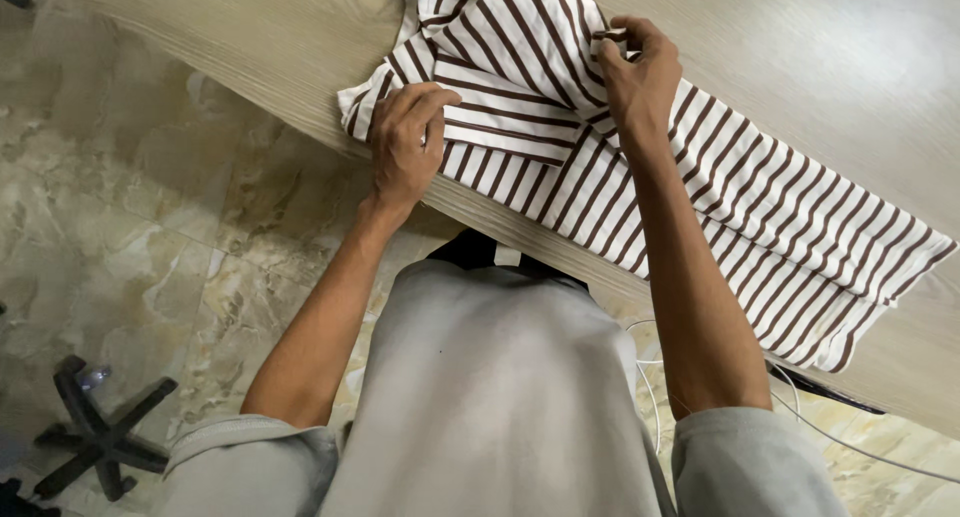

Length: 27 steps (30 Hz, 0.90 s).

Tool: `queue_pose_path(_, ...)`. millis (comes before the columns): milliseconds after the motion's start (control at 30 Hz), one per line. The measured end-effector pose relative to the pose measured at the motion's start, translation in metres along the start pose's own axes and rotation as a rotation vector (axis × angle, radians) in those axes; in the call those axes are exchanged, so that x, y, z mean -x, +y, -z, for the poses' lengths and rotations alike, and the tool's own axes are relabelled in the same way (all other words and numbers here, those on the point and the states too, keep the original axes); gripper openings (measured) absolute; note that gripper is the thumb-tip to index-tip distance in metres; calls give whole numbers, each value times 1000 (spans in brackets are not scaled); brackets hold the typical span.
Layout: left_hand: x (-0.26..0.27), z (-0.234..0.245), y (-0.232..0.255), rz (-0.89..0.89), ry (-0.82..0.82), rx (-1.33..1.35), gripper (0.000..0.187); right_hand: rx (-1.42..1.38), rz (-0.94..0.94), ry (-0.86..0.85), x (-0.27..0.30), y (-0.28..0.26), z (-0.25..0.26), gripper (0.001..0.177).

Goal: The person folds a striped shirt and a striped tank top on a wooden table. They smooth the fabric, fold the sleeves and sides, and place the finished items on a chair.

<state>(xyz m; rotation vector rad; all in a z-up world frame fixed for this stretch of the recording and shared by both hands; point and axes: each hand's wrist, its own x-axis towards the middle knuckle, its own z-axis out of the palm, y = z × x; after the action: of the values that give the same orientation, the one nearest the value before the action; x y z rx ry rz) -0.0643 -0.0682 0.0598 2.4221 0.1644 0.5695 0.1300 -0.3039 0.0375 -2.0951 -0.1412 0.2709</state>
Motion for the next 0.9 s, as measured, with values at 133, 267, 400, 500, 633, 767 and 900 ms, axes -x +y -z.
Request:
queue_pose_path(133, -4, 1, -8, 121, -48, 82, 30, -68, 39, -29, 35, -16, -1, 12)
queue_pose_path(267, -22, -12, -18, -13, -120, 83, 89, 12, 359, -270, 81, -28, 3, 18)
queue_pose_path(400, -42, -27, -31, -122, -344, -11, 120, 306, 495, -433, 105, -30, 6, 23)
queue_pose_path(500, -57, -35, -34, -170, -433, -28, 113, 424, 507, -489, 112, -29, 2, 27)
queue_pose_path(633, -86, -40, -20, -184, -441, -18, 102, 407, 559, -491, 115, -24, -3, 35)
queue_pose_path(767, -111, -31, -3, -37, -648, 44, 69, 430, 574, -421, 123, -21, -4, 40)
queue_pose_path(900, -100, -11, 0, -136, -568, 129, 21, 243, 379, -344, 131, -21, 3, 32)
